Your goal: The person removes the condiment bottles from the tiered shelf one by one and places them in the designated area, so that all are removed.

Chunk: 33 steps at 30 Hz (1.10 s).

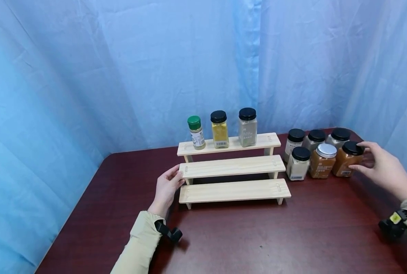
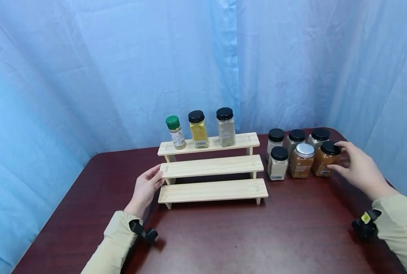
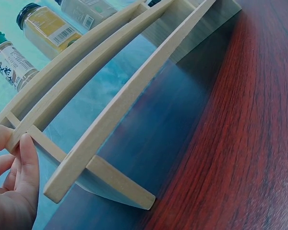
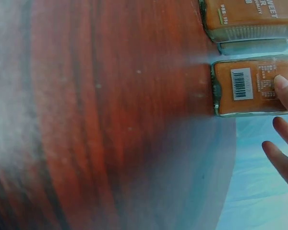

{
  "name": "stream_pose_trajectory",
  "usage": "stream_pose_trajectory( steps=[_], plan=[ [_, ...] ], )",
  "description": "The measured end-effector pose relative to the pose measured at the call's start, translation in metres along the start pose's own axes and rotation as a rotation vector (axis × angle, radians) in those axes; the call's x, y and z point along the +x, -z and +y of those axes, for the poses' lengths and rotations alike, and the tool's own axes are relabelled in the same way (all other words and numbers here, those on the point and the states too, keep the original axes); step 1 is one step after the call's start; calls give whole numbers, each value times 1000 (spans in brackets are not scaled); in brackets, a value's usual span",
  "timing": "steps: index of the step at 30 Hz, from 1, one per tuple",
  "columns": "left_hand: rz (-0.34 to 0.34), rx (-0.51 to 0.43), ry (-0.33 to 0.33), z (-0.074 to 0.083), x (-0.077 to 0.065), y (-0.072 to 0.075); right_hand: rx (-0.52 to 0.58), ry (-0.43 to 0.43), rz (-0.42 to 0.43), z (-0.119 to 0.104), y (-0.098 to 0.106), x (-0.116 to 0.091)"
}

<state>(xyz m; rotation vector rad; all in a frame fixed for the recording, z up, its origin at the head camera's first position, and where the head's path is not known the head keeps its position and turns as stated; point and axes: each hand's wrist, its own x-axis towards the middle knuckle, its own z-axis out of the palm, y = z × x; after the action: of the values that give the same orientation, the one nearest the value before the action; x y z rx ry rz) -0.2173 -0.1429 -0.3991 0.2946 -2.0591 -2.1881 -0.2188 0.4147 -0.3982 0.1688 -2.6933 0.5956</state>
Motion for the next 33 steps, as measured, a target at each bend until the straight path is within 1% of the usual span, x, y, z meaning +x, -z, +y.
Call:
stream_pose_trajectory(
  steps=[2, 5, 7, 8, 10, 14, 17, 21, 25, 30, 33],
  plan=[
    [-2, -9, 4, 0, 0, 0, -14, 3, -25, 2, 1, 2],
    [-5, -13, 10, 0, 1, 1, -40, 3, -56, -1, 4, 3],
    [-2, -15, 12, 0, 2, 1, 1, -4, -76, -5, 8, 4],
    [-1, -13, 11, 0, 2, 1, 11, -13, -69, -7, 9, 4],
    [0, -11, 6, -1, 3, 1, 39, -32, -27, -13, 12, 2],
    [0, -11, 7, -1, 3, 1, 64, -110, 74, -24, 17, -3],
    [3, -11, 10, -1, 3, 1, 87, -140, 141, -40, 21, -9],
    [8, -9, 6, 0, 3, 2, 144, -84, 236, -65, 23, -17],
    [9, -12, 8, 1, 3, 1, 199, 5, 313, -85, 16, -21],
    [12, -21, 13, 0, 3, 0, 293, 143, 340, -109, 6, -20],
    [17, -15, 13, 0, 3, 1, 337, 225, 320, -123, -1, -18]
  ],
)
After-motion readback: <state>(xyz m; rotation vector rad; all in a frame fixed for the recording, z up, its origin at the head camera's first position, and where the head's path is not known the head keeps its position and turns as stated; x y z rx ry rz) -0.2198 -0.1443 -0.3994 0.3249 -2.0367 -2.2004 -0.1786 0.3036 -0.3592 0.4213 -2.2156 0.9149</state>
